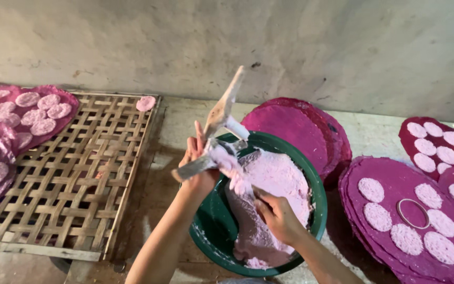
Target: The person fills a circular mold with pink paste from a bowl, levels the surface, and transfers the formed discs onto larger purple circular sheets.
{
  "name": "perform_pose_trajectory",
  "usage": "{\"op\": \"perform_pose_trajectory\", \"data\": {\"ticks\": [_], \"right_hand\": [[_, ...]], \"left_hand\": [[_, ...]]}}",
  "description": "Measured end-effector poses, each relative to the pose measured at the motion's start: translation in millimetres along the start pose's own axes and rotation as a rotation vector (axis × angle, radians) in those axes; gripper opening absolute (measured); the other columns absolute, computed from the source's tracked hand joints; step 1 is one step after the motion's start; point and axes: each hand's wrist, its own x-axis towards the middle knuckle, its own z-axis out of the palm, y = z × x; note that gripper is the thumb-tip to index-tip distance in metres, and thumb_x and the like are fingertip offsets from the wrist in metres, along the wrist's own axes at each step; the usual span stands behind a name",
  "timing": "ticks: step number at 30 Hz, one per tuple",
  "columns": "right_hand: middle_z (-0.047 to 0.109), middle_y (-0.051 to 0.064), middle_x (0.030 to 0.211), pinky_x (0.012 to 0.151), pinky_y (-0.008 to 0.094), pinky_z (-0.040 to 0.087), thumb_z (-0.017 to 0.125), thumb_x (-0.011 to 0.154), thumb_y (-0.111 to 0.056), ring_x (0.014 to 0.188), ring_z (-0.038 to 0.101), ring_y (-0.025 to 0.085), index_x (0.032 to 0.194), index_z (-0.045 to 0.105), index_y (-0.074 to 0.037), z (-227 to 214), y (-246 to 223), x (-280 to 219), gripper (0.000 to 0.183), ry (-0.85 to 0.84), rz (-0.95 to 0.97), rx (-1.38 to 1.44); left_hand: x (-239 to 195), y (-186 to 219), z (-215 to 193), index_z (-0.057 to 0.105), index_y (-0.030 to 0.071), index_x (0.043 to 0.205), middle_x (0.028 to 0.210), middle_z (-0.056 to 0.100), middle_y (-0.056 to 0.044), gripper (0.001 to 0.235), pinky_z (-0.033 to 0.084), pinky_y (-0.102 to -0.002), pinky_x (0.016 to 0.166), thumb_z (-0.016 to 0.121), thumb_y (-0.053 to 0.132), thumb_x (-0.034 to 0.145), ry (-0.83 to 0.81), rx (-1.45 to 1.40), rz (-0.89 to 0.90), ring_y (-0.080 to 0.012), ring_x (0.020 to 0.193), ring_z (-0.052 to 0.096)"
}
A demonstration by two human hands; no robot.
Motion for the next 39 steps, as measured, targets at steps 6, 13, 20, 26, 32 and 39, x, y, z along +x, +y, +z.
{"op": "perform_pose_trajectory", "data": {"ticks": [6,13,20,26,32,39], "right_hand": [[0.053,0.005,0.065,0.054,0.029,0.042,0.055,0.101,-0.016,0.059,0.046,0.01,0.14,0.063,-0.007,-25.5,-9.3,-0.3,0.041,0.099,0.162,0.045],[0.072,0.011,0.076,0.061,0.035,0.052,0.063,0.095,-0.02,0.062,0.061,0.021,0.131,0.067,-0.007,-38.0,-9.1,-52.0,0.038,0.024,0.13,-0.285],[0.047,0.024,0.154,0.115,0.054,0.038,0.052,0.102,-0.045,0.14,0.047,0.039,0.166,0.024,-0.018,-85.3,-40.6,-39.0,0.075,0.164,-0.431,-0.128],[0.042,0.037,0.155,0.102,0.063,0.05,0.051,0.111,-0.03,0.128,0.056,0.049,0.169,0.014,-0.027,-95.1,-54.4,-56.5,0.069,-0.033,-0.805,1.502],[0.051,0.036,0.145,0.083,0.055,0.06,0.057,0.109,-0.027,0.118,0.063,0.048,0.168,0.022,-0.013,-173.1,-23.8,-129.3,0.07,0.271,-0.74,0.274],[0.057,0.034,0.131,0.086,0.052,0.065,0.053,0.096,-0.027,0.115,0.069,0.049,0.164,0.025,-0.025,-236.0,4.0,-169.9,0.074,0.234,-0.972,-0.295]], "left_hand": [[-11.8,-5.2,4.6,0.024,-0.006,0.156,0.116,0.062,-0.019,0.109,0.052,-0.045,0.083,0.085,0.023,0.071,0.154,-0.435,0.002,-0.0373,0.102,0.062],[-4.5,-30.6,22.8,0.064,-0.005,0.125,0.095,0.068,-0.004,0.045,0.051,-0.031,0.072,0.073,0.006,0.083,0.121,-1.033,-0.212,-0.0176,0.083,0.062],[-77.1,21.3,57.6,0.066,-0.002,0.105,0.076,0.068,-0.015,0.032,0.056,-0.039,0.052,0.063,0.006,0.075,-0.636,-1.74,-0.63,-0.0263,0.061,0.067],[-136.6,112.2,57.2,0.063,0.005,0.129,0.115,0.071,-0.007,0.046,0.057,-0.033,0.096,0.058,0.0,0.084,-1.271,-1.819,-0.487,-0.0205,0.107,0.069],[-121.2,139.2,54.3,0.063,0.002,0.128,0.117,0.07,-0.013,0.041,0.055,-0.036,0.098,0.066,0.005,0.087,-1.022,-1.152,0.223,-0.0253,0.11,0.067],[-135.2,261.7,91.6,0.063,0.001,0.128,0.12,0.07,-0.017,0.041,0.053,-0.038,0.102,0.071,0.009,0.088,-1.156,-1.218,0.203,-0.0282,0.114,0.065]]}}
